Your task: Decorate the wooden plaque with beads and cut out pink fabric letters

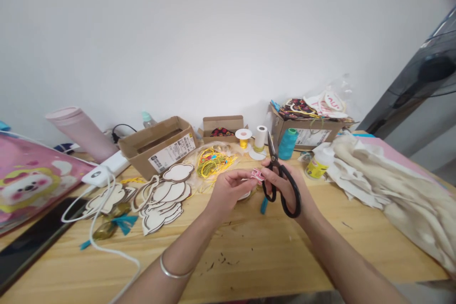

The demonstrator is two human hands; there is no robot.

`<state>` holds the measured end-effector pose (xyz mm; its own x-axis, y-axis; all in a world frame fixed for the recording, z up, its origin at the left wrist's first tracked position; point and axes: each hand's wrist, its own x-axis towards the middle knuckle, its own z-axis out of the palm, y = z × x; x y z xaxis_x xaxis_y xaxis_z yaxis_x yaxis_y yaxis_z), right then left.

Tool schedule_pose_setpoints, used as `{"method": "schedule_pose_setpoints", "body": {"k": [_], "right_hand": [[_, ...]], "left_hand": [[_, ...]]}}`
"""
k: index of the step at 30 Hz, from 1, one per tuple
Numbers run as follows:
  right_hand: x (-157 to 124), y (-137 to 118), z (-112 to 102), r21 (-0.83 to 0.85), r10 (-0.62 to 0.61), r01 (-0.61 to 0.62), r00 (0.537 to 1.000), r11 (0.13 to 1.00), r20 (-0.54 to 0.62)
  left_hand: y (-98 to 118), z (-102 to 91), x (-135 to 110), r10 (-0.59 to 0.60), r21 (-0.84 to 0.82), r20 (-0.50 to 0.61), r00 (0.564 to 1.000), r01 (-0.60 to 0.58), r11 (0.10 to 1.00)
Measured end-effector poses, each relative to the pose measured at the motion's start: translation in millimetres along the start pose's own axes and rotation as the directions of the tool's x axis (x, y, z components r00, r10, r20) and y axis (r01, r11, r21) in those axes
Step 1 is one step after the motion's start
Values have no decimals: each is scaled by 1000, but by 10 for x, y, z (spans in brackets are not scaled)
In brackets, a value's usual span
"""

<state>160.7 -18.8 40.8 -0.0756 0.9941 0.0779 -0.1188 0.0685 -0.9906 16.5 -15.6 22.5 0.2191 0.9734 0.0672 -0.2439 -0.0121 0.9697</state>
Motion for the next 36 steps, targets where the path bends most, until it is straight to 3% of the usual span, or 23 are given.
{"method": "schedule_pose_setpoints", "body": {"k": [4, 8, 12, 15, 18, 21, 24, 27, 30, 33, 36], "right_hand": [[40, 46, 10, 82, -39, 42, 999, 996, -36], [78, -21, 5, 3, -84, 84, 996, 996, -28], [138, -181, -8, -159, -146, 156, 986, 975, 74], [219, -247, -5, -237, -135, 180, 972, 955, 194], [313, -225, 11, -279, -119, 187, 963, 942, 243], [393, -122, 5, -306, -151, 219, 962, 927, 229], [406, -3, -40, -358, -257, 284, 959, 889, 124], [315, 44, -73, -492, -311, 321, 945, 810, 105], [184, 25, -40, -670, -336, 368, 924, 644, 184], [110, 32, 29, -811, -393, 398, 890, 428, 230], [100, 89, 64, -893, -431, 363, 873, 267, 227]], "left_hand": [[-22, 0, 7, 28, -9, 24, 999, -28, 1000], [26, 14, -7, -52, -115, 78, 996, 61, 992], [94, 10, -18, -119, -191, 74, 990, 131, 973], [105, -17, -14, -139, -178, 45, 989, 145, 973], [105, -41, -11, -159, -176, 59, 986, 167, 970], [110, -46, -7, -175, -188, 56, 983, 183, 965], [106, -40, 5, -157, -214, -43, 987, 145, 966], [88, -36, 22, -108, -195, -214, 971, 66, 979], [70, -33, 35, -46, -104, -338, 940, 11, 994], [68, -31, 38, 36, -2, -401, 915, -40, 999], [77, -37, 35, 82, 38, -412, 908, -73, 997]]}}
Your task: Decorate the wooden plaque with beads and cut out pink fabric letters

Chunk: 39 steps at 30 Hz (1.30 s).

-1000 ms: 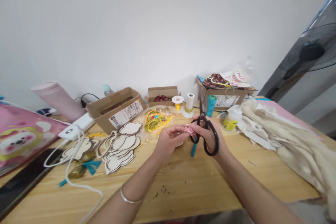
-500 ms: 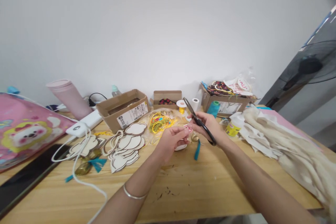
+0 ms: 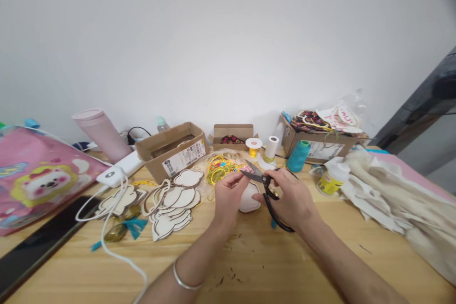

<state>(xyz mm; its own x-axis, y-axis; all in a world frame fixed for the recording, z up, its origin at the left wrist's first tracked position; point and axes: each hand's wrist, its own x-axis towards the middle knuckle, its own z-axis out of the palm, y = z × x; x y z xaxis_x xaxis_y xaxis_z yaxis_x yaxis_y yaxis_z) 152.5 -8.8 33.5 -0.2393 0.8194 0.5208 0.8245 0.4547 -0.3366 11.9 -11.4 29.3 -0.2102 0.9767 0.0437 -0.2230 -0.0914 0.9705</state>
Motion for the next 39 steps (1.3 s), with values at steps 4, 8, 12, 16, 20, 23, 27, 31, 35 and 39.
{"method": "schedule_pose_setpoints", "body": {"k": [4, 8, 12, 16, 20, 23, 27, 31, 35, 39], "right_hand": [[-14, 28, 50, -107, -5, 3, 1000, 994, -20], [-5, 30, 37, -123, -11, 7, 999, 992, -31], [-3, 28, 28, -116, -17, 15, 1000, 993, -21], [-8, 46, 32, -79, -20, 19, 1000, 997, -4], [0, 59, 31, -29, -24, 25, 1000, 999, 20], [6, 64, 27, -24, -38, 38, 999, 999, -1], [2, 67, 25, -39, -74, 71, 995, 997, -65], [-3, 68, 32, -35, -87, 85, 993, 996, -74], [-5, 82, 43, -42, -85, 83, 995, 996, -49], [-8, 93, 41, -33, -90, 89, 996, 995, -23]], "left_hand": [[-8, -15, -1, -26, -49, 34, 999, 28, 998], [-39, -20, 3, -72, -131, 65, 995, 80, 988], [-68, -21, 21, -75, -236, 127, 989, 103, 966], [-71, -17, 35, -93, -286, 187, 978, 144, 947], [-53, -8, 31, -80, -297, 206, 975, 140, 944], [-49, -5, 24, -79, -287, 205, 976, 137, 948], [-64, -8, 25, -74, -272, 185, 980, 123, 954], [-60, -4, 26, -84, -288, 192, 978, 138, 948], [-29, 10, 24, -95, -330, 209, 973, 161, 930], [-31, 10, 37, -108, -320, 213, 971, 174, 931]]}}
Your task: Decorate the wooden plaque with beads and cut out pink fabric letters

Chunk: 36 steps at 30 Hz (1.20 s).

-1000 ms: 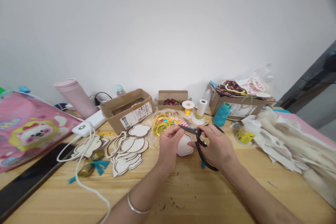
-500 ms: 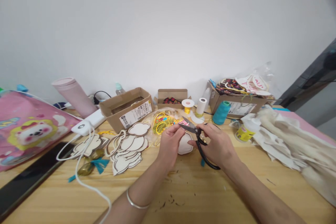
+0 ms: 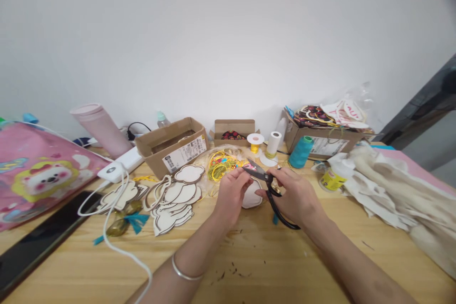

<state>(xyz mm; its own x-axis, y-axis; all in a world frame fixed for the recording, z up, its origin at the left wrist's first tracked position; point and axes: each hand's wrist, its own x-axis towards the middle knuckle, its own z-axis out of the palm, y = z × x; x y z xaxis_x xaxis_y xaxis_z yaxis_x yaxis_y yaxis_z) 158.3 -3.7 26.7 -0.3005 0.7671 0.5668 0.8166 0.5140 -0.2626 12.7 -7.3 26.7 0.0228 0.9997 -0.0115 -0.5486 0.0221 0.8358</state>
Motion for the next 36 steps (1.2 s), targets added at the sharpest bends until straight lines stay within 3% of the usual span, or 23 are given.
{"method": "schedule_pose_setpoints", "body": {"k": [15, 19, 22, 24, 26, 28, 30, 33, 36], "right_hand": [[30, -53, -83, 110, 63, -78, 989, 991, 134], [33, -20, -82, 139, 73, -89, 990, 986, 119], [48, 19, -79, 279, 128, -146, 988, 949, 82], [67, 17, -87, 464, 246, -260, 965, 847, 92], [88, -19, -105, 657, 362, -357, 922, 663, 135], [102, -73, -125, 789, 421, -385, 889, 479, 178], [105, -118, -132, 855, 435, -386, 874, 348, 217], [89, -125, -114, 893, 423, -388, 865, 228, 268], [68, -78, -87, 904, 404, -389, 866, 177, 293]], "left_hand": [[-29, -32, 3, 57, 87, 0, 998, -57, 995], [-14, -38, 4, 20, 58, -20, 1000, -19, 998], [-10, -39, 11, 6, 27, -53, 999, -5, 1000], [-13, -32, 11, 2, 12, -70, 998, -1, 1000], [-24, -17, 2, -2, 17, -67, 998, 3, 1000], [-45, 2, -18, -7, 44, -39, 999, 9, 999], [-72, 21, -43, -12, 81, 6, 1000, 11, 997], [-101, 46, -75, -41, 112, 83, 996, 32, 993], [-81, 67, -93, -93, 100, 131, 987, 80, 992]]}}
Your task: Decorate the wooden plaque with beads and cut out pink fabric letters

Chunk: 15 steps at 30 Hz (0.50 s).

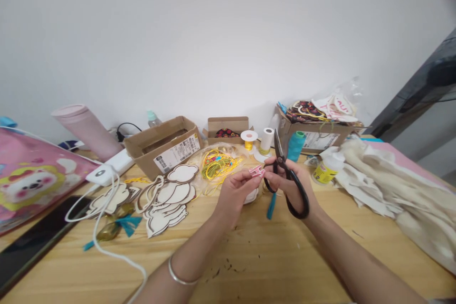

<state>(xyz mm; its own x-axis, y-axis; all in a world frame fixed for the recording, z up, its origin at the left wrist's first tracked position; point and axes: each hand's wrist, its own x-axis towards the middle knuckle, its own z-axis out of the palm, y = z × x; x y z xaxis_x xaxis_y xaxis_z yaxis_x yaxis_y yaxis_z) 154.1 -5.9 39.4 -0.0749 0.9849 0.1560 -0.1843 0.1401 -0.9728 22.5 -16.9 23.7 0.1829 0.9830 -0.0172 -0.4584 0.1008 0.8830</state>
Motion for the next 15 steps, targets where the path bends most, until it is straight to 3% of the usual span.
{"method": "schedule_pose_setpoints", "body": {"k": [4, 7, 15], "right_hand": [[20, -7, -52, -18, -12, 13, 999, 1000, 30], [30, -57, -66, -48, -18, 20, 999, 999, 40], [48, -68, -69, -18, 55, -53, 992, 998, 116]], "left_hand": [[90, -7, -5, -66, -89, 8, 998, 66, 994], [133, -46, 9, -49, -157, 55, 997, 57, 986], [71, -130, 51, 12, 36, 56, 998, -14, 999]]}}
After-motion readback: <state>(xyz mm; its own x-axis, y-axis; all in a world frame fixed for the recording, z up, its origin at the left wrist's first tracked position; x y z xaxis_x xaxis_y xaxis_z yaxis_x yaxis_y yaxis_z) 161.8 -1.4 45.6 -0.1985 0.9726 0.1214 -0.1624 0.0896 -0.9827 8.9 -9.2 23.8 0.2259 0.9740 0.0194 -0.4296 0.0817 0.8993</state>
